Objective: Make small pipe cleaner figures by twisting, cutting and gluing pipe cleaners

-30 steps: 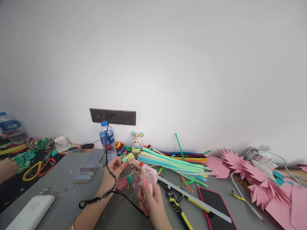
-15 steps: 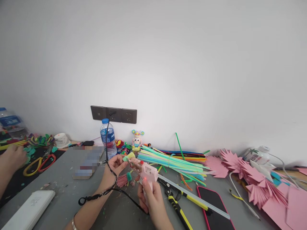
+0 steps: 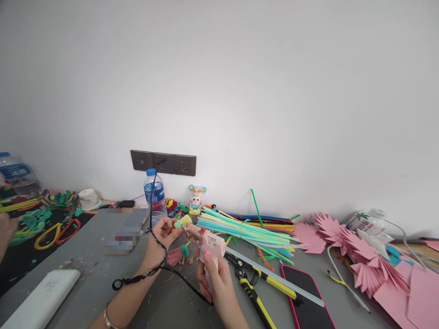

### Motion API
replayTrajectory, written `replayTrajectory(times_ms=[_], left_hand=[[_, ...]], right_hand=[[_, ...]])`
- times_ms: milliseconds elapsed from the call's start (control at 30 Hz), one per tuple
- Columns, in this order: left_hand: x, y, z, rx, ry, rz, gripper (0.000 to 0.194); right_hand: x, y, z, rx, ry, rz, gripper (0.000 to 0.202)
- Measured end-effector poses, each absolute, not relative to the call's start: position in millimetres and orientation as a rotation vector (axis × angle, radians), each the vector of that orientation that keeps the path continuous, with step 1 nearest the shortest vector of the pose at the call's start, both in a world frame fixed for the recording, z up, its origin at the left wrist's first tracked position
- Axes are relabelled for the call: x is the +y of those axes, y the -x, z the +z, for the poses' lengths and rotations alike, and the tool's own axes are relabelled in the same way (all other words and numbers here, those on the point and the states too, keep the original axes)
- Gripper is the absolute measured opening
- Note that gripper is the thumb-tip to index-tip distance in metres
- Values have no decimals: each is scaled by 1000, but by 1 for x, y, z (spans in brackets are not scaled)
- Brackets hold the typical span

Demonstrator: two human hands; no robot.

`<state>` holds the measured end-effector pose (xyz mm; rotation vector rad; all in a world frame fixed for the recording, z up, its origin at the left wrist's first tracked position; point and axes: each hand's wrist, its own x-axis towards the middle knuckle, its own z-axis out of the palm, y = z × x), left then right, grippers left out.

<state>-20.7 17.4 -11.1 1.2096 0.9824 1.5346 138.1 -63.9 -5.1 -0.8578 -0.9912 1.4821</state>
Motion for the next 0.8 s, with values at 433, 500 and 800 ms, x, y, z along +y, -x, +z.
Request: replayTrajectory(times_ms=[433,500,800], left_hand=[[17,21,-9,883,-1199,1576,42],[18,20,-10,884,-1202,1576,42],[17,20,-8,921,-1214,1544,43]], right_hand=[[-64,-140,-3,-986,836,1485,48],[-64,-140,-3,-989,829,1481,47],[-63,-140,-4,-1031,879,1457,51]])
